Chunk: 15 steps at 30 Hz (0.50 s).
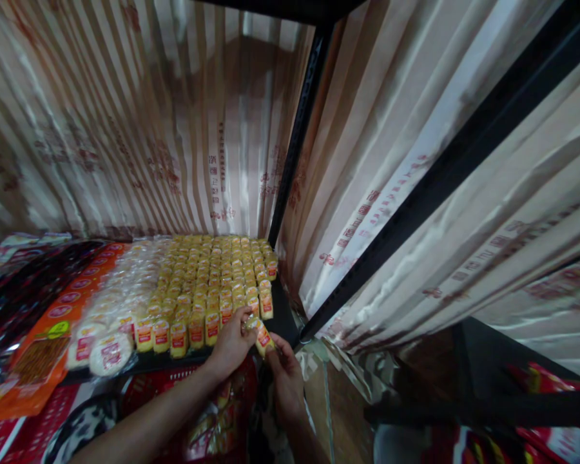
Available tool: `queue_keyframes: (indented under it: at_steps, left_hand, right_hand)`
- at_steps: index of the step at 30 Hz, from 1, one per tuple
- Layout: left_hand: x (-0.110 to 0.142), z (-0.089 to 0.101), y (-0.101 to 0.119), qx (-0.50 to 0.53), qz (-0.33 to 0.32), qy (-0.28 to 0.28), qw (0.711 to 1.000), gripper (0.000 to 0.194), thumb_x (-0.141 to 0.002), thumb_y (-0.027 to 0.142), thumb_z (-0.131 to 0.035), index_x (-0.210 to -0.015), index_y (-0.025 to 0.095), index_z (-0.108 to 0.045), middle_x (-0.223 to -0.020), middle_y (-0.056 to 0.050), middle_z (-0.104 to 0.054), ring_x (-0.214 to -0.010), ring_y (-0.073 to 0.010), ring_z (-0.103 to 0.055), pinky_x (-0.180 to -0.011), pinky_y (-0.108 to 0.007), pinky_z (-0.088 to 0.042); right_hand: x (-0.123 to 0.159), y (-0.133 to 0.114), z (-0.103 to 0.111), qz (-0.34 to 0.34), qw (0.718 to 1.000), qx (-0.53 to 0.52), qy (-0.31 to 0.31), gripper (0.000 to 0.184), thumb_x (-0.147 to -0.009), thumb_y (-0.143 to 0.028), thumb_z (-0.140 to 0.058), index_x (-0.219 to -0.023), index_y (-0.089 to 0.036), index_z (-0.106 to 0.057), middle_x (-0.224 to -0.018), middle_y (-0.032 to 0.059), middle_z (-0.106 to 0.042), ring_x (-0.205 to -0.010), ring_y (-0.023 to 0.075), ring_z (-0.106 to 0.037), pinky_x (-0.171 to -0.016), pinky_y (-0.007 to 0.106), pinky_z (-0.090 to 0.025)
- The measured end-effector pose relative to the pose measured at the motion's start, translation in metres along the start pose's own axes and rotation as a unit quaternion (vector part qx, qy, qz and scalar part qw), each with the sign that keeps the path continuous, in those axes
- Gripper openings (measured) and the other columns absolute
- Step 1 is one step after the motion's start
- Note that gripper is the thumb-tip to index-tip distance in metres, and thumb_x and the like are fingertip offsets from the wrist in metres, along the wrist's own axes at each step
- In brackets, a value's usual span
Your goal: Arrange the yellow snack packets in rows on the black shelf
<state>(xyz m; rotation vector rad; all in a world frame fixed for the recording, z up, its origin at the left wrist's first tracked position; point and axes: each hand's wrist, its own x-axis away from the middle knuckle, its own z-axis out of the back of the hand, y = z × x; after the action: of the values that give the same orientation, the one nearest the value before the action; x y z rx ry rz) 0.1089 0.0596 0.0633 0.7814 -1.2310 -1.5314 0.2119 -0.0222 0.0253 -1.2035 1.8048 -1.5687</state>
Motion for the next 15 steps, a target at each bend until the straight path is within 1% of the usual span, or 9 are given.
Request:
queue_keyframes:
  at_steps: [3,6,9,12,15]
  left_hand:
    - [-0.015,-0.006,0.008,0.022,-0.007,-0.011,1.0,0.033,-0.07,0.016,-0.058,-0.103,0.017,-0.056,-0.085,-0.001,-0.063,-0.07,-0.0122,-0.057,-0.069,-0.023,-0.044]
    - [-0.03,-0.011,0.014,0.024,-0.014,-0.019,0.999,0.03,-0.068,0.014,-0.06,-0.098,0.017,-0.057,-0.076,0.002,-0.06,-0.068,-0.0112,-0.054,-0.067,-0.021,-0.043]
    - [-0.045,-0.015,0.015,0.024,-0.027,-0.027,0.999,0.031,-0.069,0.013,-0.06,-0.1,0.016,-0.058,-0.072,0.003,-0.058,-0.065,-0.0103,-0.052,-0.065,-0.021,-0.042]
    - [-0.06,-0.02,0.017,0.012,-0.036,-0.048,0.998,0.033,-0.07,0.012,-0.059,-0.103,0.014,-0.058,-0.069,0.003,-0.056,-0.062,-0.0102,-0.051,-0.062,-0.021,-0.042]
    - [-0.075,-0.024,0.023,-0.017,-0.052,-0.042,0.998,0.034,-0.07,0.011,-0.058,-0.104,0.016,-0.059,-0.068,0.003,-0.057,-0.061,-0.0106,-0.052,-0.062,-0.021,-0.042]
  right_hand:
    - [-0.01,-0.009,-0.004,0.034,0.999,0.028,0.021,0.031,-0.068,-0.042,-0.067,-0.097,-0.029,-0.065,-0.097,0.0002,-0.071,-0.091,0.0228,-0.064,-0.08,0.033,-0.051]
    - [-0.025,-0.01,-0.005,0.06,0.996,0.036,0.047,0.037,-0.068,-0.04,-0.067,-0.103,-0.027,-0.062,-0.107,0.0026,-0.068,-0.102,0.0236,-0.061,-0.088,0.035,-0.048]
    - [-0.043,-0.003,-0.004,0.084,0.993,0.045,0.076,0.043,-0.066,-0.04,-0.068,-0.104,-0.024,-0.061,-0.115,0.0062,-0.064,-0.111,0.0247,-0.057,-0.093,0.037,-0.046]
    - [-0.057,0.002,-0.005,0.114,0.986,0.062,0.1,0.041,-0.067,-0.041,-0.066,-0.103,-0.023,-0.061,-0.124,0.0076,-0.058,-0.118,0.025,-0.051,-0.095,0.036,-0.046]
    - [-0.066,0.001,-0.007,0.134,0.982,0.087,0.102,0.045,-0.07,-0.04,-0.062,-0.112,-0.023,-0.058,-0.131,0.0083,-0.053,-0.123,0.024,-0.047,-0.096,0.034,-0.045]
